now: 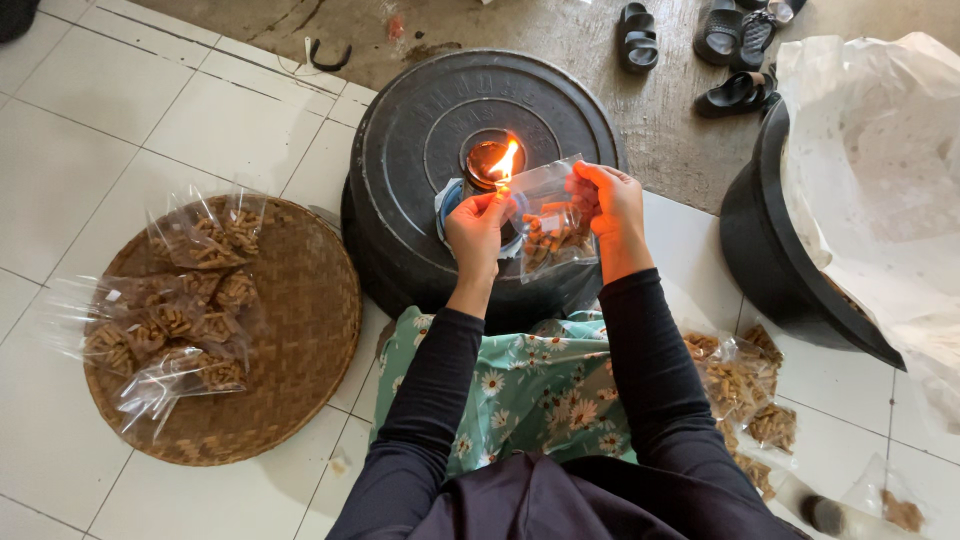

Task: The person sits on the floor and fills clear plastic bags with fried snack pieces from a woven tray, then holds each open bag's top over a small open flame to melt and seal it shut, placing finished sealed bags aside and starting the next bag.

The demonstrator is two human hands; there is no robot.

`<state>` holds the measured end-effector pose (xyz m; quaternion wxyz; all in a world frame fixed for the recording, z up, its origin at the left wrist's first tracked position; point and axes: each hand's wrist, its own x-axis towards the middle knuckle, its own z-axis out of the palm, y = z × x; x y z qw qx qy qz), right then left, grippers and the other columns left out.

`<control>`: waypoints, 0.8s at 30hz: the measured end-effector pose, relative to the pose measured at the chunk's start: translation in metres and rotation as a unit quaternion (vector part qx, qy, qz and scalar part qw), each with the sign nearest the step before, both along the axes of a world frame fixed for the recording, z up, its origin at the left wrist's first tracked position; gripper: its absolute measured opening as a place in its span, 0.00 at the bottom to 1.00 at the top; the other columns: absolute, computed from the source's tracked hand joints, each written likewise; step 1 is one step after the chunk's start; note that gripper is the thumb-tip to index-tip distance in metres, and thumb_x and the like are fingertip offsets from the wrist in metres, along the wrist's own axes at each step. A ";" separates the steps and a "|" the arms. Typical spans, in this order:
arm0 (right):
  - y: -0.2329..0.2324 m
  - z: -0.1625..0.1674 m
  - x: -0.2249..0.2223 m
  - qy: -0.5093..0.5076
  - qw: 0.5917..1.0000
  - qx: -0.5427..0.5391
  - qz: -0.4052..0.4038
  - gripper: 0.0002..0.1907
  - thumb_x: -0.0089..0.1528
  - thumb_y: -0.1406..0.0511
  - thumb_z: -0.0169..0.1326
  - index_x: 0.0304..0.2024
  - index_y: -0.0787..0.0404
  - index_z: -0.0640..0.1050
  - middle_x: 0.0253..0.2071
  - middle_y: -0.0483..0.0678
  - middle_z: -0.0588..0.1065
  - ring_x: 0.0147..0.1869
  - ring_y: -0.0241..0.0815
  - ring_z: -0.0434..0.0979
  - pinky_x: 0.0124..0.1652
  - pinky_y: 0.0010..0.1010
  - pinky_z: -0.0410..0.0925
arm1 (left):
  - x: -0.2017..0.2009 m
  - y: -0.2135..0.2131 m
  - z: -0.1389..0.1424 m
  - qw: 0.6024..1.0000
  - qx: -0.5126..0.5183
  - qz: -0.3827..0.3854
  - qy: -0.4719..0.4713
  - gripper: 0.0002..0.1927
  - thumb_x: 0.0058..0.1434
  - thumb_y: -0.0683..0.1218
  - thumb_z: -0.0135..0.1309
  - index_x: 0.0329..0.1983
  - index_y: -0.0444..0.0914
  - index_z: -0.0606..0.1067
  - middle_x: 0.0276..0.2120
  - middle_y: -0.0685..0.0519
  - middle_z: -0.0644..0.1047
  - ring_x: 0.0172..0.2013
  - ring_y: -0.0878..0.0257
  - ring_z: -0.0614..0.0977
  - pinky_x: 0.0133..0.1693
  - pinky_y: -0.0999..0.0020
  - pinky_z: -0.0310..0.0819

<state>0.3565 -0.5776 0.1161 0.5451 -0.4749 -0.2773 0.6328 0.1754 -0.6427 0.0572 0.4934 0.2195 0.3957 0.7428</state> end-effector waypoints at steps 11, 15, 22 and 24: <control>0.000 0.004 0.003 0.013 1.000 0.012 -0.001 0.04 0.61 0.70 0.61 0.34 0.68 0.81 0.30 0.53 0.81 0.29 0.40 0.82 0.23 0.24 0.66 | 0.005 0.003 0.003 1.000 -0.004 0.002 0.002 0.08 0.63 0.38 0.59 0.39 0.24 0.79 0.35 0.45 0.83 0.35 0.60 0.86 0.45 0.67 0.84; 0.000 0.006 0.004 0.001 1.000 0.006 -0.010 0.04 0.61 0.70 0.60 0.34 0.67 0.81 0.30 0.52 0.81 0.30 0.39 0.83 0.24 0.25 0.67 | 0.008 0.003 0.004 1.000 0.005 -0.004 -0.003 0.08 0.64 0.38 0.59 0.39 0.24 0.79 0.35 0.45 0.83 0.35 0.60 0.85 0.44 0.67 0.83; -0.003 0.012 0.007 0.000 1.000 0.018 -0.008 0.04 0.61 0.70 0.61 0.34 0.67 0.81 0.30 0.51 0.81 0.29 0.38 0.82 0.24 0.25 0.66 | 0.013 0.001 0.011 1.000 0.003 -0.001 0.017 0.08 0.64 0.39 0.58 0.38 0.25 0.80 0.34 0.47 0.82 0.34 0.63 0.85 0.43 0.69 0.83; -0.004 0.014 0.008 -0.005 1.000 0.018 -0.008 0.04 0.61 0.70 0.61 0.34 0.67 0.81 0.30 0.51 0.81 0.29 0.38 0.81 0.25 0.24 0.66 | 0.014 0.001 0.012 1.000 0.001 -0.001 0.020 0.08 0.65 0.38 0.58 0.38 0.25 0.80 0.34 0.47 0.82 0.34 0.63 0.85 0.43 0.69 0.83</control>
